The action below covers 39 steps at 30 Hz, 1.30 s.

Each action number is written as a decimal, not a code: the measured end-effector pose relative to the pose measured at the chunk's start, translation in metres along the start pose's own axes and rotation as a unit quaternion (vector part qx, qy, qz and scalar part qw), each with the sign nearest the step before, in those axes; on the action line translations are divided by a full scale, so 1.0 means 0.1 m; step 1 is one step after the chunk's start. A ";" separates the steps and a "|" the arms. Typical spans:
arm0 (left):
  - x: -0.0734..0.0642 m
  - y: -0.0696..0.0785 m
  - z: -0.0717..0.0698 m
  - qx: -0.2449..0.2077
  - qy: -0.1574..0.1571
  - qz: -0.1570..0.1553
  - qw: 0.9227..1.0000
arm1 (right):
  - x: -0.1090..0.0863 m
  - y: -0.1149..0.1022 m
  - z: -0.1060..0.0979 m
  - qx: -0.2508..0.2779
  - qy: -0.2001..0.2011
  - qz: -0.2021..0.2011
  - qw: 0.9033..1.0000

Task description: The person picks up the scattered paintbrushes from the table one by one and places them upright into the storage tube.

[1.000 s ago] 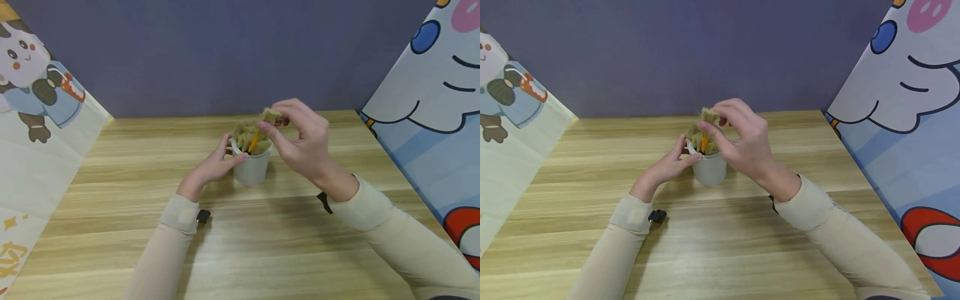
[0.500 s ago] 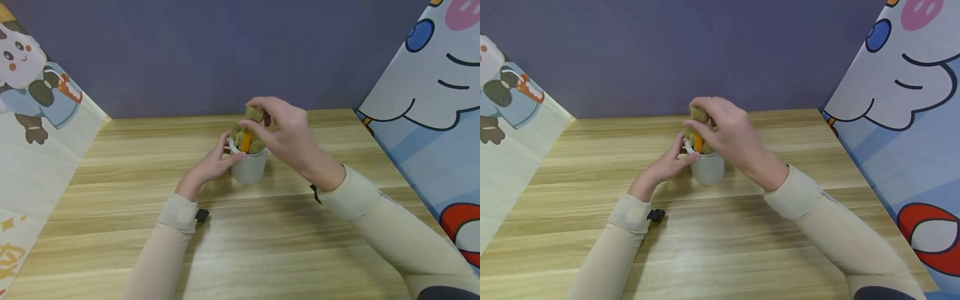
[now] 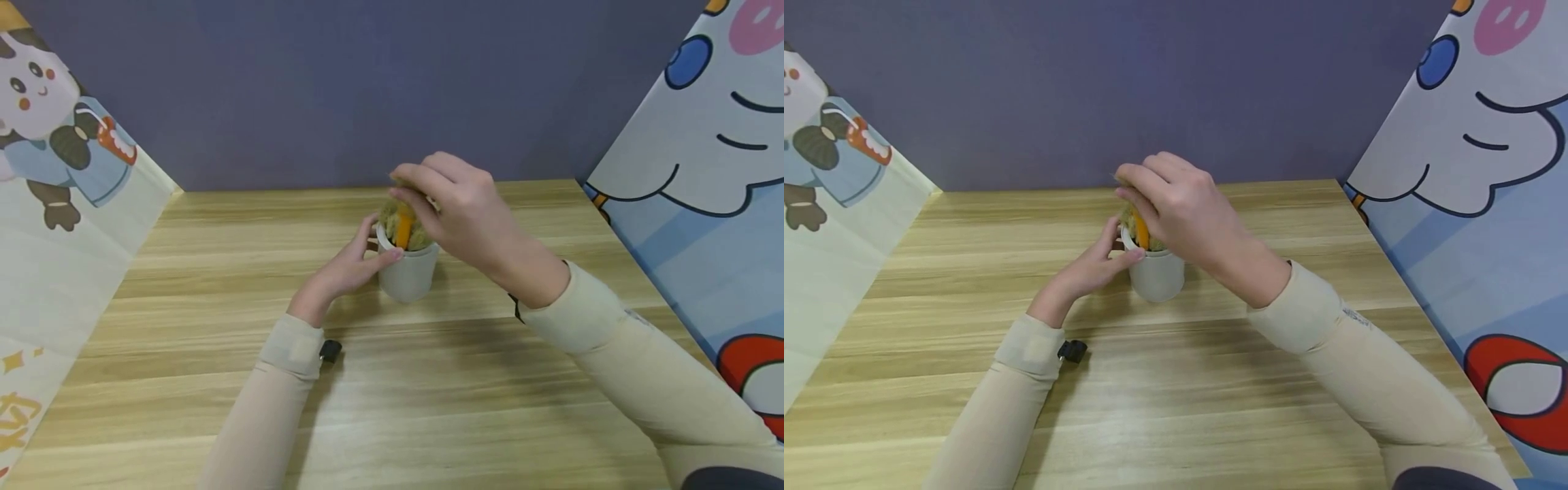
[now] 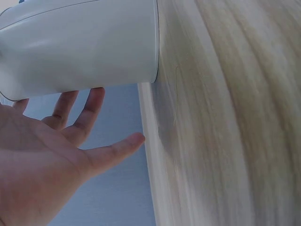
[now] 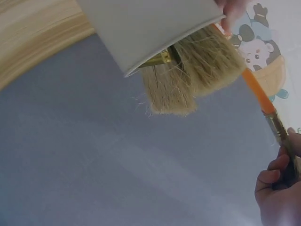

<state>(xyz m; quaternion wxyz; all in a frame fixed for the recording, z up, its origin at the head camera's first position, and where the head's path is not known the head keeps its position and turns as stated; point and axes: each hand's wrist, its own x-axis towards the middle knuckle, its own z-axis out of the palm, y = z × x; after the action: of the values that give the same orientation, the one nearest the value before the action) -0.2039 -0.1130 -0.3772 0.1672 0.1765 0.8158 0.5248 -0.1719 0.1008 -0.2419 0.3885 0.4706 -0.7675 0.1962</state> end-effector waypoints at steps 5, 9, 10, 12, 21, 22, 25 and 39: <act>0.00 0.01 0.00 -0.003 -0.005 0.011 1.000 | -0.02 0.01 0.05 0.021 -0.065 0.032 0.997; -0.01 0.01 -0.01 -0.001 -0.013 0.014 1.000 | -0.10 0.05 0.16 0.014 -0.156 0.067 0.985; -0.01 0.01 -0.01 0.001 -0.015 0.015 1.000 | -0.12 0.05 0.18 0.008 -0.172 0.073 0.982; -0.01 0.02 0.00 0.003 -0.016 0.017 1.000 | -0.14 0.05 0.20 -0.002 -0.189 0.083 0.979; -0.02 0.02 -0.02 0.001 -0.010 0.028 1.000 | -0.04 0.01 0.29 -0.001 -0.222 0.102 0.970; -0.02 0.02 -0.02 0.001 -0.011 0.028 1.000 | -0.05 0.00 0.31 0.000 -0.229 0.103 0.968; -0.02 0.01 -0.01 0.002 -0.014 0.027 1.000 | -0.06 -0.02 0.35 -0.007 -0.248 0.112 0.962; -0.02 0.01 0.00 0.005 0.003 0.033 0.999 | -0.12 -0.16 0.20 -0.077 -0.291 0.167 0.939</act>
<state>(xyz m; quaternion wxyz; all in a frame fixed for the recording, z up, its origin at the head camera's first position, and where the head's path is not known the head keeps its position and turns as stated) -0.2020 -0.1135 -0.3764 0.1464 0.2030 0.8126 0.5264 -0.1626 0.0865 -0.2646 0.1450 0.3410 -0.9273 0.0528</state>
